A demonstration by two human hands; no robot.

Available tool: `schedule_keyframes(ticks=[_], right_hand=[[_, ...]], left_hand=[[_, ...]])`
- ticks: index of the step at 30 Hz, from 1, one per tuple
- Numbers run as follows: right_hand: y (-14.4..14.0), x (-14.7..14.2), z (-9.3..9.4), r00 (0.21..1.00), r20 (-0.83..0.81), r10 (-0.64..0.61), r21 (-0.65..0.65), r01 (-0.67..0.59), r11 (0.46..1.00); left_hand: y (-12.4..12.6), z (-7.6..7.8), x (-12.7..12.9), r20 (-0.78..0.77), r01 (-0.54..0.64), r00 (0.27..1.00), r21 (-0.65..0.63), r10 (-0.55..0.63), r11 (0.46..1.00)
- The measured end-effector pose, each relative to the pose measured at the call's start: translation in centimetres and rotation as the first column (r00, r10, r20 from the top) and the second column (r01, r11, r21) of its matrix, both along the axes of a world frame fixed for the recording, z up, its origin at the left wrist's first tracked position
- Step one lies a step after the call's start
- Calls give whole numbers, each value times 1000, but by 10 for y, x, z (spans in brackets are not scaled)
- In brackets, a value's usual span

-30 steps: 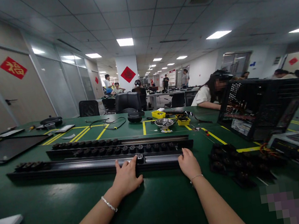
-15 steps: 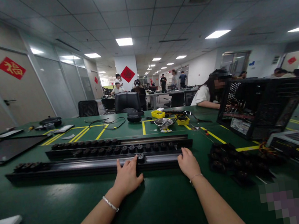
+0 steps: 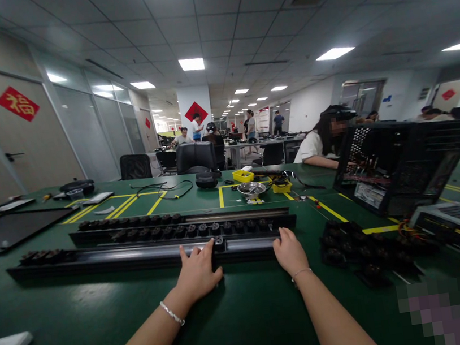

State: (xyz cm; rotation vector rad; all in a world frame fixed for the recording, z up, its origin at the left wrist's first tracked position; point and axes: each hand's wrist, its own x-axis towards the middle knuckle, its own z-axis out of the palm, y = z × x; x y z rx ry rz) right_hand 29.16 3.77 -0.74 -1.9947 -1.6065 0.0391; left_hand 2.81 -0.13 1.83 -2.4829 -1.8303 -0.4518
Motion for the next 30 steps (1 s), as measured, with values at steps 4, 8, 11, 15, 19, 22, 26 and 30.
schedule_keyframes(ticks=[4,8,11,15,19,22,26,30], right_hand=[[-1,-1,2,1000,-11,8,-12,-8,1000],[-3,-3,5,1000,-21,6,-24,-7,1000],[-4,-4,6,1000,-19,0,-20,-1,1000],[-4,-4,6,1000,-12,-2,-26,2,1000],[-4,-4,8,1000,-21,5,-35,-6,999],[-4,-4,8,1000,-21,1,-48,-2,999],[-5,-4,8,1000,-22,-2,-52,1,999],[-5,-4,9,1000,-24,0,-50,-2,999]], left_hand=[[0,-4,3,32,37,999,42,-39,998],[0,-4,6,34,49,998,26,-50,998],[-1,-2,7,0,36,999,9,-36,999],[-1,-1,9,-22,32,999,7,-32,999],[0,-2,11,-3,37,999,22,-37,999],[1,-3,11,0,46,999,27,-46,999],[2,-7,11,5,62,998,51,-62,997],[3,-10,10,10,83,996,79,-84,993]])
